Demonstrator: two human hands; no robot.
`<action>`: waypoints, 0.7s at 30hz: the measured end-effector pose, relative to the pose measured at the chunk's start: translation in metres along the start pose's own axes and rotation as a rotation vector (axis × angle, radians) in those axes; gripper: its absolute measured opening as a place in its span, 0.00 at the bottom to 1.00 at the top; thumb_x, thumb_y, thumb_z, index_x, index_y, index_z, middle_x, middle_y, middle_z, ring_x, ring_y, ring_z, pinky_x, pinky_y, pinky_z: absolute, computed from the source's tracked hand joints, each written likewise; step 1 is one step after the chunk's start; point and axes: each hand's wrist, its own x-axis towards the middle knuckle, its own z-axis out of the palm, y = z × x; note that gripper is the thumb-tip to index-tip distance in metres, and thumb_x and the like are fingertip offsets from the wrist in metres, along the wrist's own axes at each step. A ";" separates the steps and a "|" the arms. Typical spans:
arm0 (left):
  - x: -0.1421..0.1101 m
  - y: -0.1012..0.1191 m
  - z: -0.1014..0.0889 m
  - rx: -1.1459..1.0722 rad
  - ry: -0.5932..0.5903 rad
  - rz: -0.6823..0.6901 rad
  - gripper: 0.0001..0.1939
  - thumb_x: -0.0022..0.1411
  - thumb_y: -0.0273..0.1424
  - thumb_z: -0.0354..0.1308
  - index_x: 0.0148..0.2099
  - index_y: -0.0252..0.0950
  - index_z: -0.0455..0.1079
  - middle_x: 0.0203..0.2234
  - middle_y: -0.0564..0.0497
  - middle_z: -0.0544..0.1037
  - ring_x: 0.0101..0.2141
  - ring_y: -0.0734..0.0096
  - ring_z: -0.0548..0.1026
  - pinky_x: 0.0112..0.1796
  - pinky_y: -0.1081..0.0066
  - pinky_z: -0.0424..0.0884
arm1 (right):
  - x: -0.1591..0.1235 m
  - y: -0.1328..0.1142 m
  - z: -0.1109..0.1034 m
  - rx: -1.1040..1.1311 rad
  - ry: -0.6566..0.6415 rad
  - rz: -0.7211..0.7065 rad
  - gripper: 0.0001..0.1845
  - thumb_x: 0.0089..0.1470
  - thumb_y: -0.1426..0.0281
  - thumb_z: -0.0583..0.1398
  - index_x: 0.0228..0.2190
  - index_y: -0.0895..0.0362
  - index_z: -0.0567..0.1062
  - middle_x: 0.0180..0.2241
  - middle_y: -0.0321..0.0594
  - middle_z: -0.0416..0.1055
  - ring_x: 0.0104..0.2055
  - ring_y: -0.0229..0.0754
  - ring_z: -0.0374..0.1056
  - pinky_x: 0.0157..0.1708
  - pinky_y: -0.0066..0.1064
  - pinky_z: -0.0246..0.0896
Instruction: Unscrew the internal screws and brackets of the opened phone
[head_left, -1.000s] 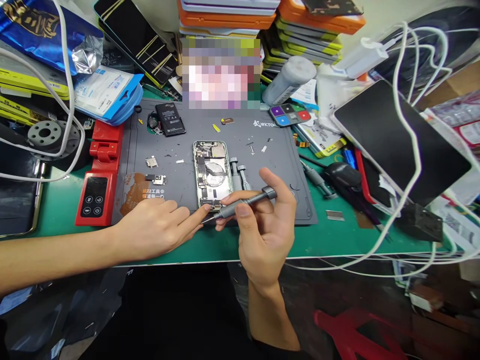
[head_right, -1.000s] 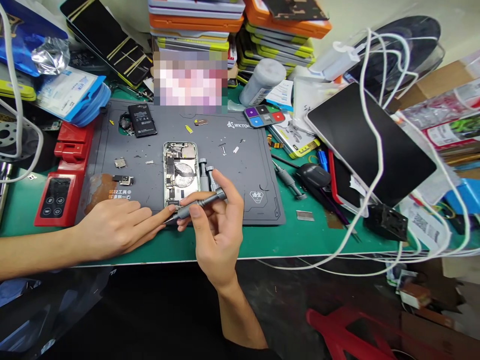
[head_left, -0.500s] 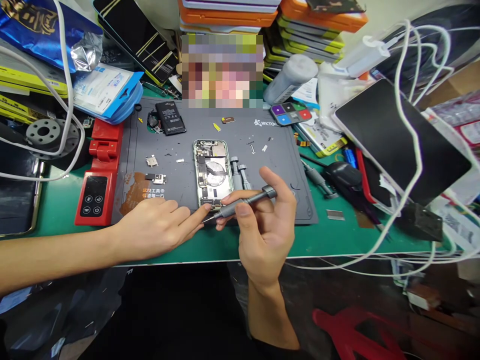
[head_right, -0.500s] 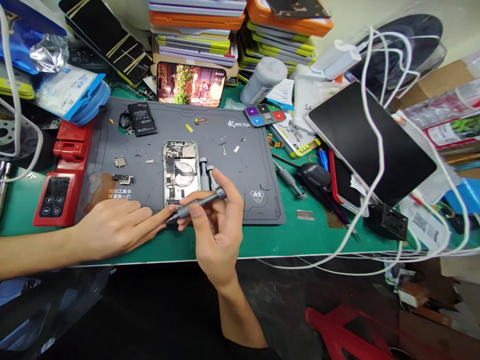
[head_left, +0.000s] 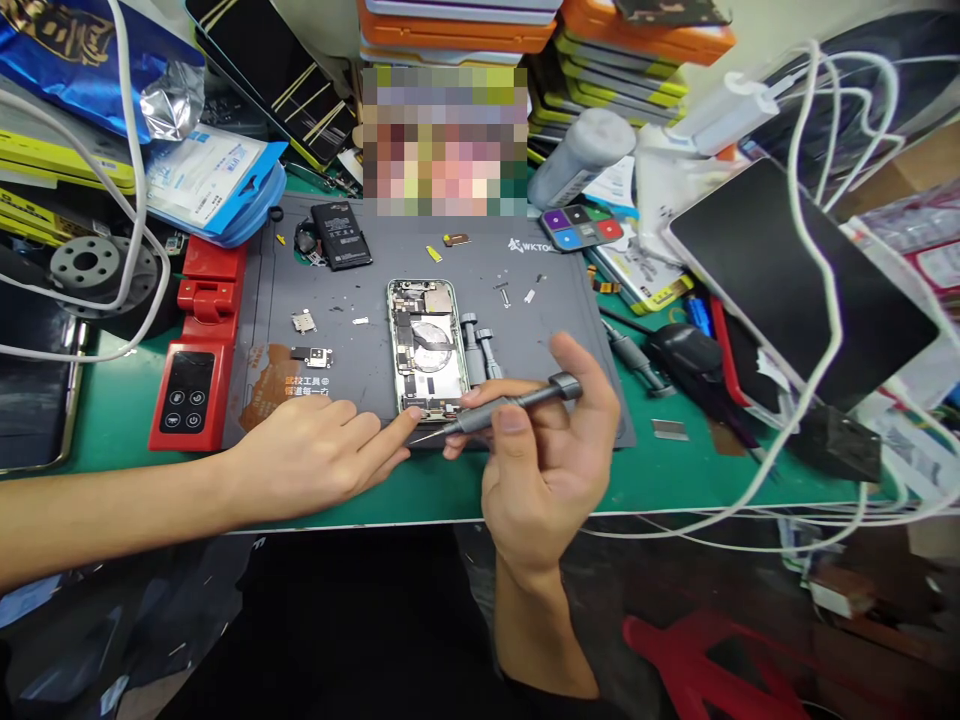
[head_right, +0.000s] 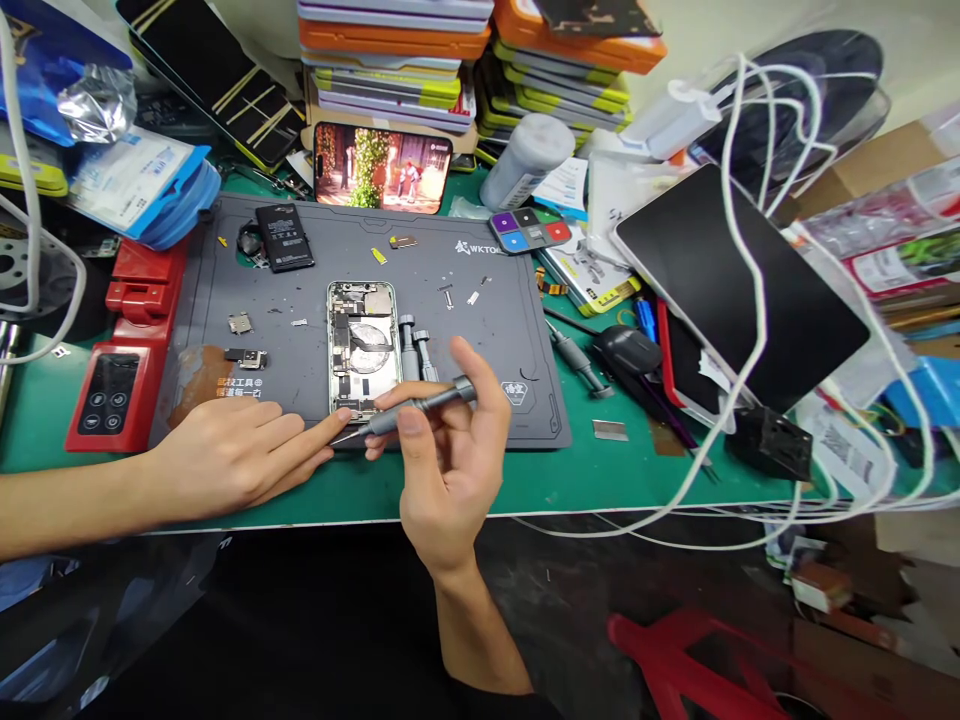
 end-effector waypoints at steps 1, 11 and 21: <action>0.000 0.000 -0.001 -0.001 -0.001 0.002 0.17 0.76 0.34 0.56 0.57 0.27 0.73 0.21 0.59 0.71 0.22 0.72 0.71 0.21 0.67 0.65 | 0.001 0.001 -0.002 -0.035 0.047 -0.082 0.28 0.68 0.71 0.58 0.65 0.44 0.64 0.35 0.35 0.75 0.26 0.34 0.72 0.22 0.26 0.76; 0.002 0.002 -0.004 0.061 0.049 -0.059 0.18 0.73 0.32 0.55 0.55 0.23 0.76 0.20 0.58 0.71 0.20 0.72 0.70 0.21 0.66 0.64 | 0.023 0.016 0.000 -0.407 -0.031 -0.720 0.35 0.63 0.75 0.63 0.67 0.47 0.61 0.49 0.42 0.68 0.36 0.35 0.77 0.29 0.29 0.80; 0.001 0.003 -0.001 0.064 0.031 -0.049 0.18 0.73 0.32 0.56 0.55 0.22 0.77 0.20 0.57 0.70 0.20 0.71 0.70 0.21 0.66 0.63 | 0.020 0.021 0.007 -0.357 -0.106 -0.659 0.37 0.62 0.78 0.63 0.68 0.47 0.60 0.53 0.44 0.69 0.38 0.35 0.77 0.31 0.29 0.80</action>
